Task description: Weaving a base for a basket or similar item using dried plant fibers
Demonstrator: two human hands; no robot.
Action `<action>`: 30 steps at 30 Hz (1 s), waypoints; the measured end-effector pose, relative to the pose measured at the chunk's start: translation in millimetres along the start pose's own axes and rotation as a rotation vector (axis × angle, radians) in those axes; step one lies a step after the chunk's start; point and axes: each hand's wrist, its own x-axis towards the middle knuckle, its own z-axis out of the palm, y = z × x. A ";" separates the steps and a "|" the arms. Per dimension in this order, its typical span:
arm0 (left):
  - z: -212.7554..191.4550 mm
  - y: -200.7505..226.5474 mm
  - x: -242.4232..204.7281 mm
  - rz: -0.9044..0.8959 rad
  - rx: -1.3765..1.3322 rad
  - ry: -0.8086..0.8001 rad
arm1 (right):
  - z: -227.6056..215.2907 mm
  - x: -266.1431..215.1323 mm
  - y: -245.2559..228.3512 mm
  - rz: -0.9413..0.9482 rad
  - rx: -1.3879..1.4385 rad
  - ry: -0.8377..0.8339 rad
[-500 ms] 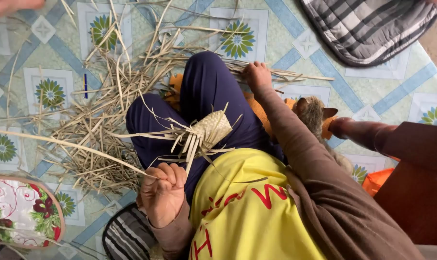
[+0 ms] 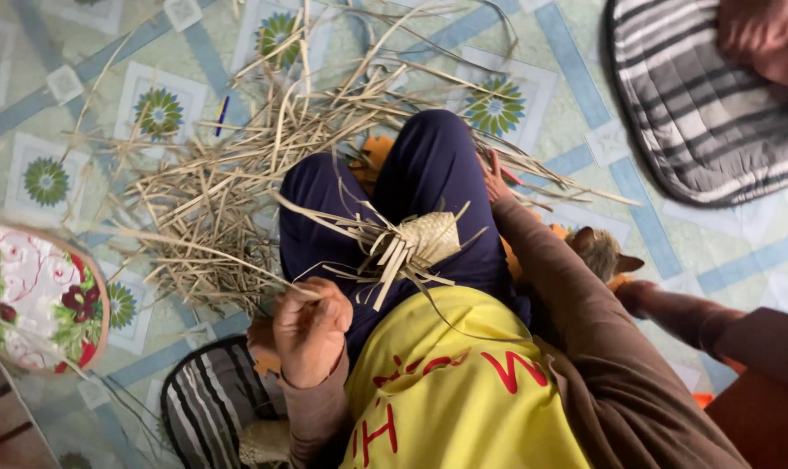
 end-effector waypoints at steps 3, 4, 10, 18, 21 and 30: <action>-8.1 0.2 -10.2 -0.018 0.061 0.111 | -34.4 26.9 -2.0 0.003 -0.005 0.033; -9.8 0.5 -10.8 0.011 0.054 0.113 | -44.1 34.9 -0.4 0.004 -0.010 0.044; -13.8 5.2 -17.7 0.051 0.095 0.185 | -96.4 66.2 -14.3 0.008 -0.006 0.098; -51.1 -21.1 -38.2 0.240 0.365 0.438 | -144.3 61.2 -47.1 0.030 0.030 0.117; -43.2 -15.5 -40.8 0.196 0.448 0.593 | -143.5 39.2 -61.5 0.026 0.055 0.110; -41.3 -24.5 -55.9 0.159 0.768 0.618 | -130.8 6.7 -66.1 0.046 0.164 0.042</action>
